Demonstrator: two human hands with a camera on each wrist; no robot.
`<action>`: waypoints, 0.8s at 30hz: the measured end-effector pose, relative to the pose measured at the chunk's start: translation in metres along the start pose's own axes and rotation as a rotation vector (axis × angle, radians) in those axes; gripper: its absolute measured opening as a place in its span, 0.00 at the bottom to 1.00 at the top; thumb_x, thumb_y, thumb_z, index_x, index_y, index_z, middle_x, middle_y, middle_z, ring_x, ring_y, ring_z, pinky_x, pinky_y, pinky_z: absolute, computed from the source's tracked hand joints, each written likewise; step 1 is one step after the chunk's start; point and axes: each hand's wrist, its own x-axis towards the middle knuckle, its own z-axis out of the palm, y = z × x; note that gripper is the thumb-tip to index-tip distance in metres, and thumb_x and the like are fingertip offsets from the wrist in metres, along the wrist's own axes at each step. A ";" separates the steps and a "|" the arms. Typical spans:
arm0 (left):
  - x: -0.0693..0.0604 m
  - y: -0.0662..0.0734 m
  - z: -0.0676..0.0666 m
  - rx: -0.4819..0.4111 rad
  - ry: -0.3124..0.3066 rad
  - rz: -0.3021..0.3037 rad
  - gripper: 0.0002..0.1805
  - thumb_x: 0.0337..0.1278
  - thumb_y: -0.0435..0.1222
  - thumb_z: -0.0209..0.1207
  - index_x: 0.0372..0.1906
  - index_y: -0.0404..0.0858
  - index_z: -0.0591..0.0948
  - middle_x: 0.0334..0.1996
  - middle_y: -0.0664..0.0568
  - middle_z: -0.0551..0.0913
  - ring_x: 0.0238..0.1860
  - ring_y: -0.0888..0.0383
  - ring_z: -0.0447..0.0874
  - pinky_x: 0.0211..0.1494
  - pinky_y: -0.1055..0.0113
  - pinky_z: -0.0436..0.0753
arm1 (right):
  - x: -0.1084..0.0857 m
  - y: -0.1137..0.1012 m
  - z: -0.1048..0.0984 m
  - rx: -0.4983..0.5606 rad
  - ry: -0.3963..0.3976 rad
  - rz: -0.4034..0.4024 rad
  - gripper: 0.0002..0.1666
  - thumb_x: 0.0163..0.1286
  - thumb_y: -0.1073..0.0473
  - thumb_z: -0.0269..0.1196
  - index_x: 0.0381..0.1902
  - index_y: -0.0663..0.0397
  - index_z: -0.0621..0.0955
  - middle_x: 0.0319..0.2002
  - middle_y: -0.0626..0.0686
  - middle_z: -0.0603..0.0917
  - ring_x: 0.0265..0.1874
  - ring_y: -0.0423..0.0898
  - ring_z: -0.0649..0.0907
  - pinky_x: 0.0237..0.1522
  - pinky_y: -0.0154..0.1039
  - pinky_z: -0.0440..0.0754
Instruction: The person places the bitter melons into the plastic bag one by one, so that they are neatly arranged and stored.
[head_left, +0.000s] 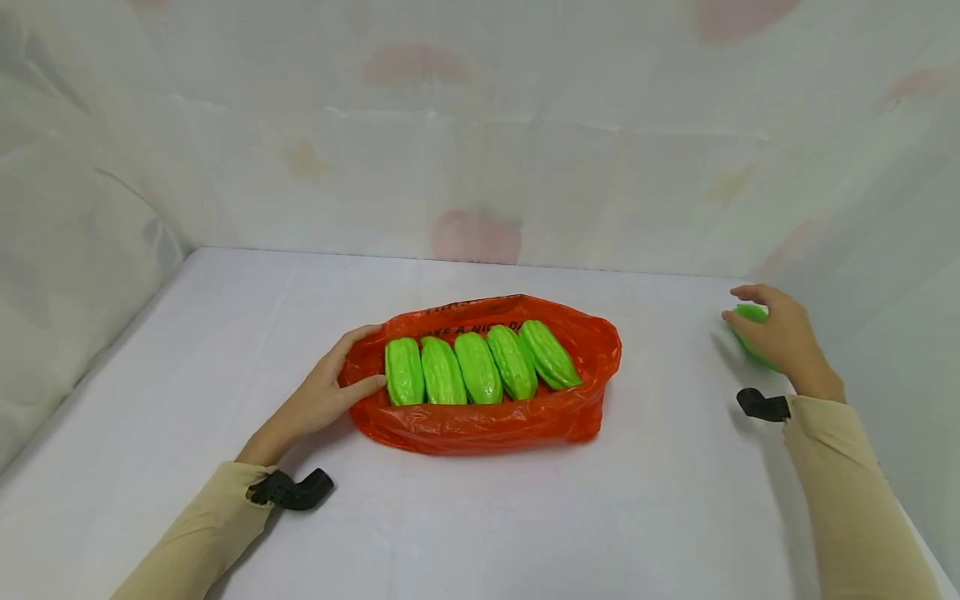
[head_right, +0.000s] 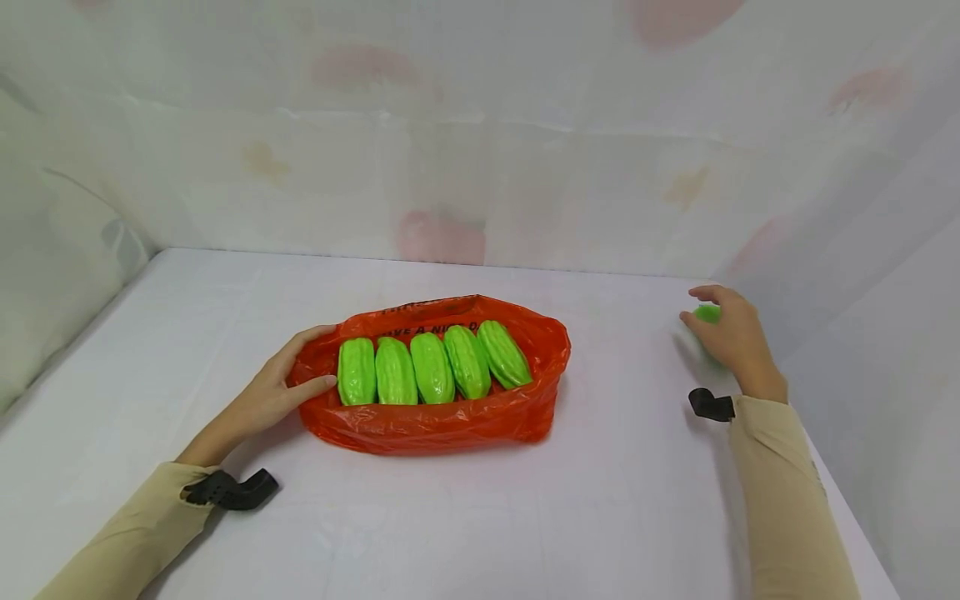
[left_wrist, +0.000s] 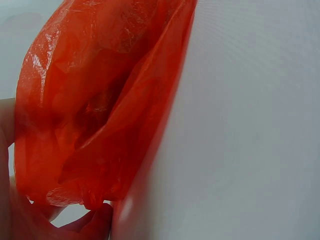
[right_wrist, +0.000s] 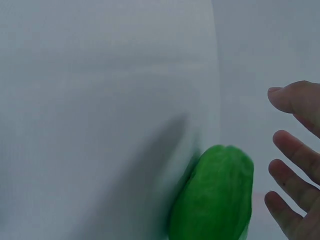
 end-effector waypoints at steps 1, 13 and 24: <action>0.000 0.000 0.000 0.002 0.000 0.000 0.36 0.67 0.40 0.59 0.76 0.48 0.58 0.72 0.45 0.65 0.68 0.46 0.67 0.66 0.43 0.70 | 0.000 0.002 0.000 -0.003 -0.004 0.004 0.28 0.73 0.53 0.58 0.63 0.66 0.72 0.62 0.72 0.73 0.63 0.70 0.67 0.63 0.67 0.62; 0.000 0.000 0.001 0.004 -0.001 -0.005 0.36 0.67 0.40 0.60 0.75 0.48 0.58 0.72 0.45 0.65 0.68 0.45 0.67 0.66 0.42 0.71 | -0.004 0.022 -0.001 -0.039 -0.063 0.062 0.32 0.74 0.52 0.57 0.65 0.71 0.68 0.64 0.78 0.65 0.61 0.74 0.65 0.55 0.70 0.66; 0.000 0.000 0.000 0.021 0.005 0.003 0.36 0.67 0.40 0.59 0.75 0.47 0.58 0.71 0.44 0.66 0.66 0.46 0.69 0.64 0.46 0.73 | -0.004 0.033 0.002 -0.073 -0.077 0.066 0.32 0.72 0.57 0.59 0.65 0.73 0.66 0.63 0.82 0.62 0.57 0.75 0.66 0.50 0.70 0.69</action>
